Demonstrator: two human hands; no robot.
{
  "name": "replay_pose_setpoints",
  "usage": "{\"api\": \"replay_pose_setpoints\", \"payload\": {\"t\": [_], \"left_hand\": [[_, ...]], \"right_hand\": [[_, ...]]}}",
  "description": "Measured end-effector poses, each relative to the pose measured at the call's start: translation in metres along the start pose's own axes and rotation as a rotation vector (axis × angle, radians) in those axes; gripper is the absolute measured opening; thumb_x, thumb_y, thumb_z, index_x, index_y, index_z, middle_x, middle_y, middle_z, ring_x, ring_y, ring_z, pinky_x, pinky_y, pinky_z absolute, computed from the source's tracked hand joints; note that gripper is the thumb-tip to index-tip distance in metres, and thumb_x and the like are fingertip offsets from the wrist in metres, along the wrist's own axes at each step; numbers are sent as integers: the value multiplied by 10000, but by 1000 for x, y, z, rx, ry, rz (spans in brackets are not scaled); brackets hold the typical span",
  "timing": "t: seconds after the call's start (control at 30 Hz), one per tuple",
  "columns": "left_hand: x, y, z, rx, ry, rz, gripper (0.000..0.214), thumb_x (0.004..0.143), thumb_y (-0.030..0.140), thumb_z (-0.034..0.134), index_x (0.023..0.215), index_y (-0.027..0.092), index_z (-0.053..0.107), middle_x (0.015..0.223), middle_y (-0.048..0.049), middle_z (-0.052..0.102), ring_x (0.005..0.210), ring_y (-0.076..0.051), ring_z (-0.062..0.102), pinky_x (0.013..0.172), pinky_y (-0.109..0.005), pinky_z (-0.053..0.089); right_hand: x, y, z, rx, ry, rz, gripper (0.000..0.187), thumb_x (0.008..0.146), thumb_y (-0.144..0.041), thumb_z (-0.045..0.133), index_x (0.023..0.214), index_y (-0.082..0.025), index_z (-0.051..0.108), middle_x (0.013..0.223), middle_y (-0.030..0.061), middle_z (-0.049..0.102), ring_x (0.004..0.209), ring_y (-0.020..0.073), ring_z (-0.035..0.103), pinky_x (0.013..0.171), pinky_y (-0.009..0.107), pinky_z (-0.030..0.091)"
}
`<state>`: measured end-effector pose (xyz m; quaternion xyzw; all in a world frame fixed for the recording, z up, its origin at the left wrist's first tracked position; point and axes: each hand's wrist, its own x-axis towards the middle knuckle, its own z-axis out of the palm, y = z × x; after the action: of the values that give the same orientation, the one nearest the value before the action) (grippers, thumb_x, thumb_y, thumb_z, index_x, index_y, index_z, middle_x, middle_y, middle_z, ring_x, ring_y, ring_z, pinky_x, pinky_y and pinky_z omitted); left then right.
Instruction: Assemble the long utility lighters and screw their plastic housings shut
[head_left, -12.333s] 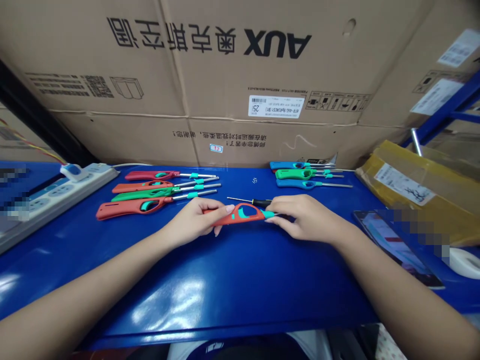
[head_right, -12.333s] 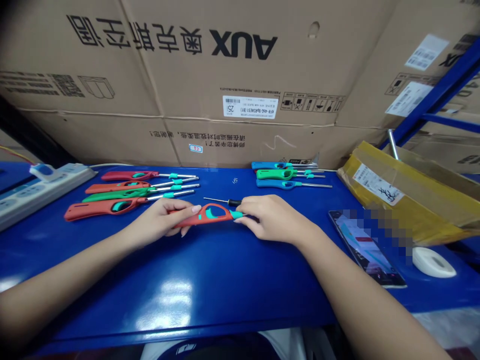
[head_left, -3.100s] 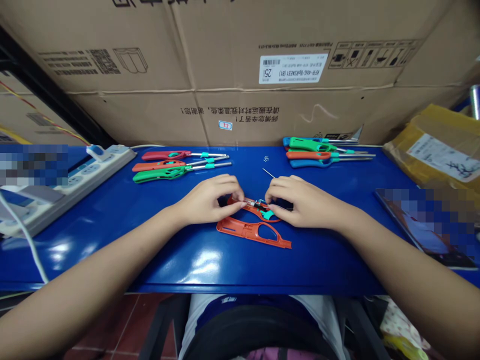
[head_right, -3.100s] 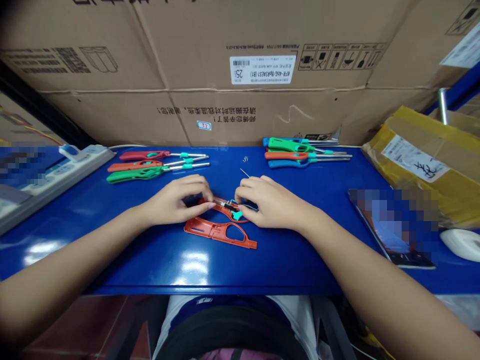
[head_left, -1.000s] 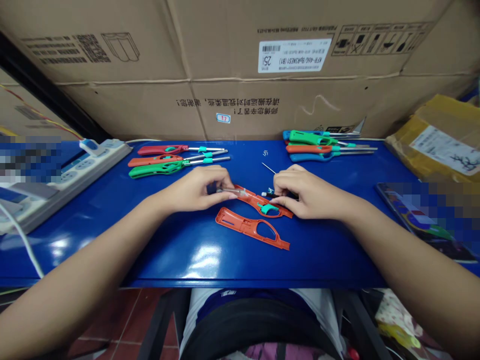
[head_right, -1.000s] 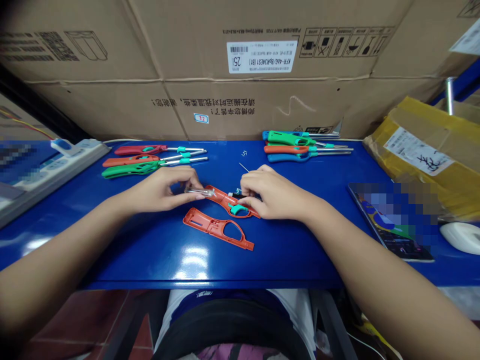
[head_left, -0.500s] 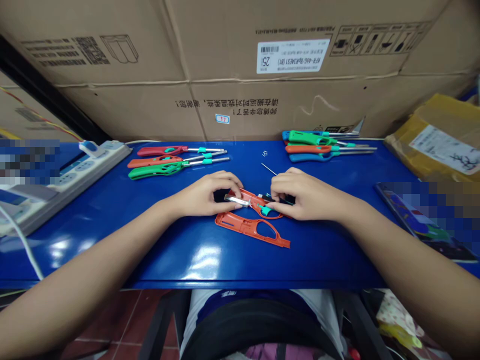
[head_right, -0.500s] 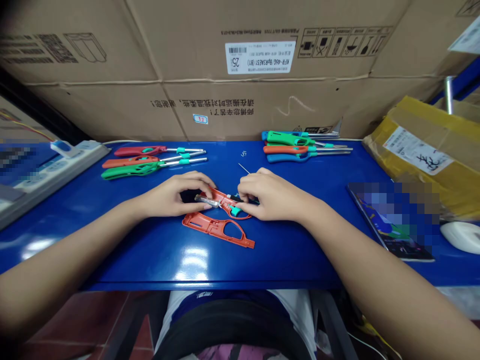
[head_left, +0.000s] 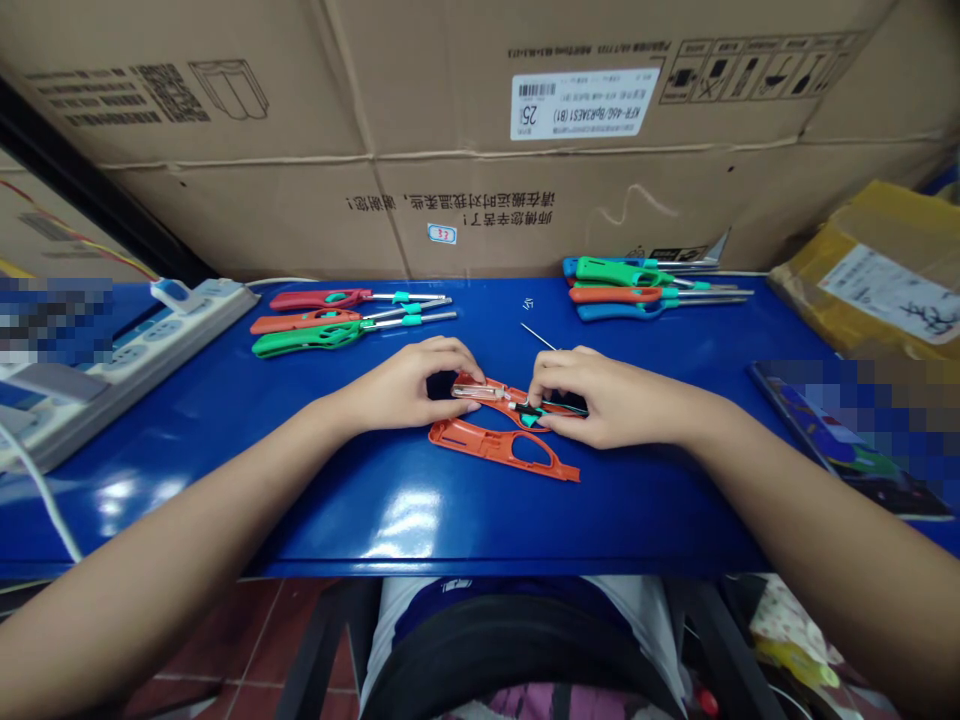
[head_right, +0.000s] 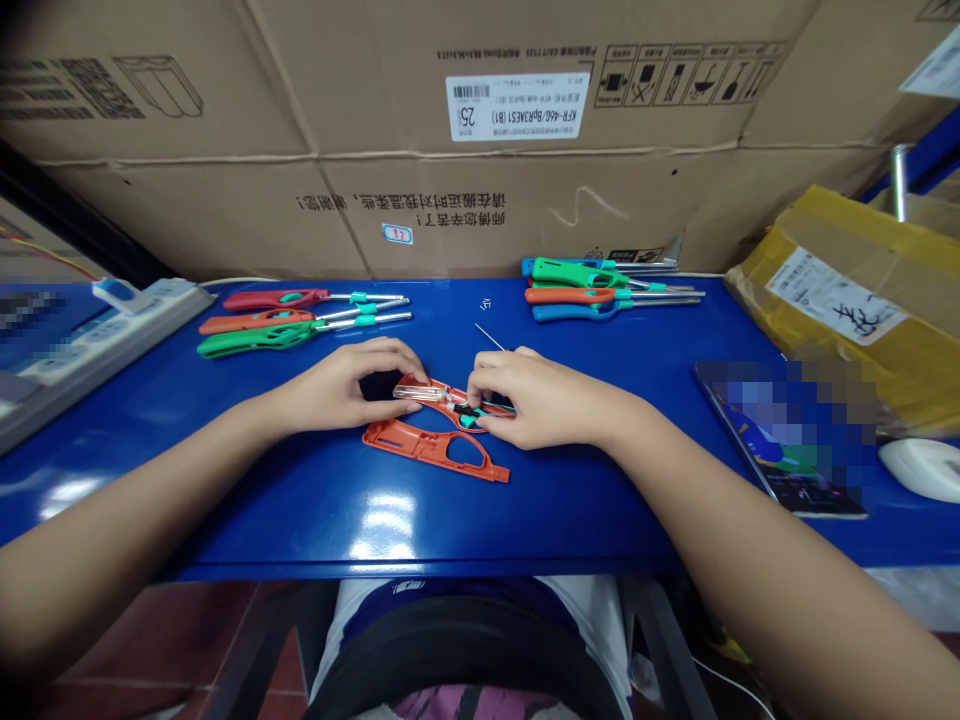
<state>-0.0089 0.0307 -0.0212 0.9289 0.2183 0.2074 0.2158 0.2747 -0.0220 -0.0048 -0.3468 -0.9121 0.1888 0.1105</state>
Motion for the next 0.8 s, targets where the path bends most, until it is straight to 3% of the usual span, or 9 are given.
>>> {"api": "replay_pose_setpoints", "payload": {"t": [0.53, 0.8], "left_hand": [[-1, -1, -1, 15, -19, -59, 215, 895, 333, 720, 1050, 184, 714, 1044, -71, 692, 950, -195, 651, 876, -332, 527], [1, 0, 4, -8, 71, -99, 232, 918, 392, 714, 1009, 180, 741, 991, -61, 701, 909, -179, 661, 844, -312, 522]], "right_hand": [[1, 3, -2, -49, 76, 71, 14, 956, -217, 525, 946, -209, 532, 996, 72, 627, 872, 217, 559, 810, 359, 393], [2, -1, 0, 11, 68, 35, 167, 976, -361, 587, 915, -209, 557, 922, 40, 641, 789, 185, 540, 788, 339, 371]]}}
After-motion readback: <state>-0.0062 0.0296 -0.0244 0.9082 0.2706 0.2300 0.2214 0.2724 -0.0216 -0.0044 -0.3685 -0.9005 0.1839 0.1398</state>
